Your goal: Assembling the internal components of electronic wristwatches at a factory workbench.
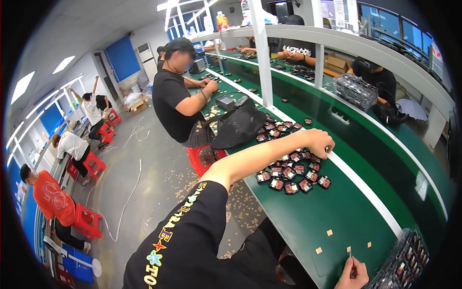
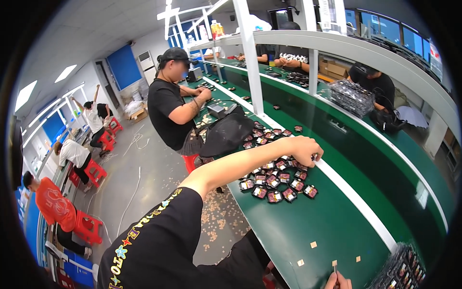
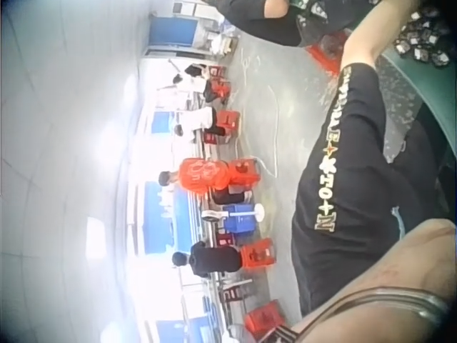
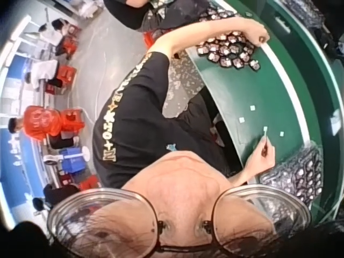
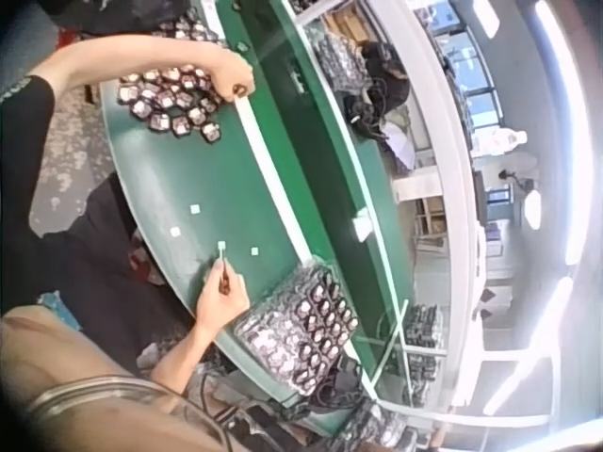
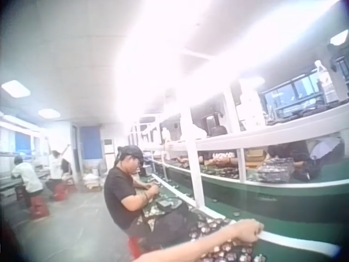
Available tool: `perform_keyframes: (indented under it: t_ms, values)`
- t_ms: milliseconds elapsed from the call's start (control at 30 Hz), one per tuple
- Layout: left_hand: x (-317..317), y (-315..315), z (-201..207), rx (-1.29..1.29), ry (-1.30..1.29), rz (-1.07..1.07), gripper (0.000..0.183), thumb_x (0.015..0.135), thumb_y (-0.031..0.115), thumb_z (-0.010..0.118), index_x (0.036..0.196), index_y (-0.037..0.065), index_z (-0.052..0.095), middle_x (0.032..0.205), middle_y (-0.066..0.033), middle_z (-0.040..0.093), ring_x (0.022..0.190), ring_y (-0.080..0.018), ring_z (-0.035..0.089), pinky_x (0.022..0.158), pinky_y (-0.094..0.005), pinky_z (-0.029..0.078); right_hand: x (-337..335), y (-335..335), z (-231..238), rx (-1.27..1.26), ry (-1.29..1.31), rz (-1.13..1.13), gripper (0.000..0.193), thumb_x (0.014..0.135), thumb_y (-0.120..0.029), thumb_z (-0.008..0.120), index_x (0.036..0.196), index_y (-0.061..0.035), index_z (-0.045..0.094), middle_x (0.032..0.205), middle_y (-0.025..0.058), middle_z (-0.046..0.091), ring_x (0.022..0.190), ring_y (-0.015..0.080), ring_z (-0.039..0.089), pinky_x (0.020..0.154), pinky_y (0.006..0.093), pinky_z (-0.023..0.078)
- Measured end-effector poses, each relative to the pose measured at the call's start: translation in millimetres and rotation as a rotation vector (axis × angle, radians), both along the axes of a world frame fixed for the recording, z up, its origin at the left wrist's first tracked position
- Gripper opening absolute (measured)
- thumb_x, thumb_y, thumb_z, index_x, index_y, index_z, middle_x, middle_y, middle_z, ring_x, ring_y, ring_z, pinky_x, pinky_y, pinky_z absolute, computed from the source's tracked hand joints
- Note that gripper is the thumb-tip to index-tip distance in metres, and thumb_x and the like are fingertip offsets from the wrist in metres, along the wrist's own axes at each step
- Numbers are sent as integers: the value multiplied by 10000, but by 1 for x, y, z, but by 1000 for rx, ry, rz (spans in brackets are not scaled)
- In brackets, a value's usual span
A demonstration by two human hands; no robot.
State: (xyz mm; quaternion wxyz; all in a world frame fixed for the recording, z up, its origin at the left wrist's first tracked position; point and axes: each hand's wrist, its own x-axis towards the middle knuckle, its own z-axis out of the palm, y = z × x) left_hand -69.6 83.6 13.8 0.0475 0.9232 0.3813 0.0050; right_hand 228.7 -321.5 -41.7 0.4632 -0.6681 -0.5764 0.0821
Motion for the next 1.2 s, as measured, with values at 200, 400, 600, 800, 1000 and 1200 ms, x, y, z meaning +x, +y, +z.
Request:
perform_keyframes:
  t_ms: [200, 400, 600, 800, 1000, 1200]
  values:
    - [-21, 53, -8, 125, -174, 146, 512, 849, 395, 797, 1276, 115, 785, 1201, -143, 797, 1132, -346, 767, 1019, -463, 603, -1, -8, 2, -68, 12, 4, 151, 1025, -88, 819, 1035, 63, 818, 829, 105, 753, 717, 139, 658, 660, 293, 541]
    - [-46, 106, -65, 176, -185, 557, 562, 977, 498, 756, 1402, 130, 732, 1462, -197, 662, 1365, -411, 640, 1128, -556, 528, 1, -5, -8, -122, 73, -33, 180, 1026, -99, 823, 1082, 72, 816, 935, 127, 805, 823, 170, 709, 772, 321, 595]
    - [-48, 110, -69, 317, -305, 452, 435, 918, 297, 824, 1276, 60, 756, 1365, -251, 690, 1329, -449, 648, 1049, -556, 606, 2, -7, 5, -275, 43, -88, 312, 1068, -273, 783, 1170, 19, 825, 1018, 168, 824, 895, 241, 740, 860, 377, 601]
    - [40, 22, -44, 150, -577, -117, 456, 838, 334, 884, 1208, 85, 790, 1141, -181, 741, 1201, -421, 676, 969, -545, 608, 17, -6, -16, -279, 83, -129, 327, 1079, -331, 783, 1173, -22, 837, 1069, 163, 824, 960, 251, 739, 907, 362, 601]
    - [100, -118, -83, -32, -594, -693, 504, 917, 465, 854, 1301, 145, 787, 1199, -117, 753, 1214, -340, 690, 977, -508, 598, 16, -2, -20, 45, 102, -42, 120, 993, -27, 815, 997, 93, 807, 814, 113, 761, 730, 168, 657, 700, 322, 556]
    - [91, -156, -79, -7, -699, -679, 557, 910, 484, 846, 1325, 121, 776, 1220, -115, 749, 1229, -348, 668, 989, -494, 567, 15, -5, -19, 26, 96, -59, 109, 1011, -6, 769, 981, 96, 795, 798, 118, 752, 702, 166, 644, 668, 322, 541]
